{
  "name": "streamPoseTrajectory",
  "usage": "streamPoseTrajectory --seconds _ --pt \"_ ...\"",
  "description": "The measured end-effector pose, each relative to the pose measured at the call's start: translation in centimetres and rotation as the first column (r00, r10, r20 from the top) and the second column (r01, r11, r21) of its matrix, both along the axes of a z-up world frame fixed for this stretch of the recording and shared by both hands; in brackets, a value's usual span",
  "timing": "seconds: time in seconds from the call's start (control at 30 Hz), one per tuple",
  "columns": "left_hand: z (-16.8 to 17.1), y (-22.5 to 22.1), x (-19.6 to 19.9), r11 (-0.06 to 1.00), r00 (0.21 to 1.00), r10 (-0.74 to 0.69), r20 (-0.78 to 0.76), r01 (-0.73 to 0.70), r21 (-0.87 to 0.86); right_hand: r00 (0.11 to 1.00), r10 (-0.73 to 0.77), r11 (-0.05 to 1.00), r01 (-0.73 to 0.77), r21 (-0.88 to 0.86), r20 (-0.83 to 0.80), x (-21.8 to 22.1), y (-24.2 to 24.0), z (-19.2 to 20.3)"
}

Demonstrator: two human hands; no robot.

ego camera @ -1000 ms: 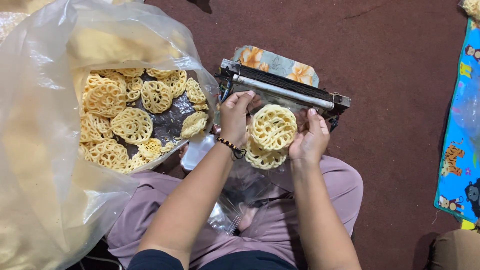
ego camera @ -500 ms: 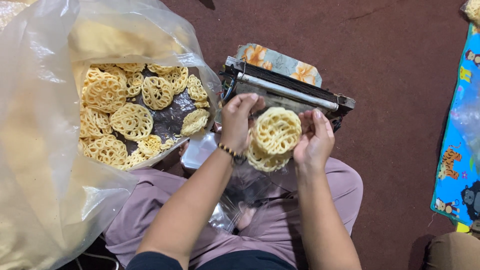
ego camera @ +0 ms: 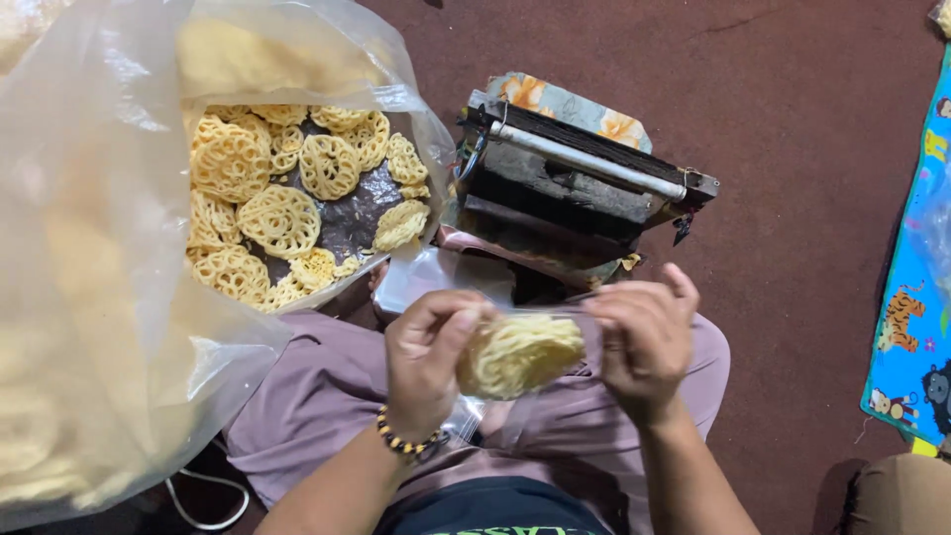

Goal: Packaging individual flower-shaped snacks into small plastic bags by hand.

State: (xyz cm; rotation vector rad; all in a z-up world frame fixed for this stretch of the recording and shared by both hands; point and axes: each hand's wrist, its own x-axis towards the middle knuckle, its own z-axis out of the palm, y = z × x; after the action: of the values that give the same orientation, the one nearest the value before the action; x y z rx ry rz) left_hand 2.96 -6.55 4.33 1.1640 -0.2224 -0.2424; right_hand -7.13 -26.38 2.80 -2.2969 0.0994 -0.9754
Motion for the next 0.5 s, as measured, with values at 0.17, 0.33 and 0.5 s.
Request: streamPoseTrajectory --seconds 0.17,0.33,0.5 --pt "-0.8 2.5 -1.0 0.983 0.982 0.083 -0.168 -0.108 -0.145 0.981 0.185 0.78 -0.111 0.616 -0.058 -3.1 2.0 -4.3" --pt "1.9 3.7 -0.8 0.921 0.923 -0.385 0.007 0.384 -0.058 0.879 0.477 0.504 -0.28 0.817 0.007 -6.1 8.3 -7.4" --pt "-0.2 6.1 -3.0 0.949 0.958 -0.286 -0.033 0.288 0.128 0.861 0.46 0.752 -0.25 0.61 -0.214 -5.0 7.8 -6.8"
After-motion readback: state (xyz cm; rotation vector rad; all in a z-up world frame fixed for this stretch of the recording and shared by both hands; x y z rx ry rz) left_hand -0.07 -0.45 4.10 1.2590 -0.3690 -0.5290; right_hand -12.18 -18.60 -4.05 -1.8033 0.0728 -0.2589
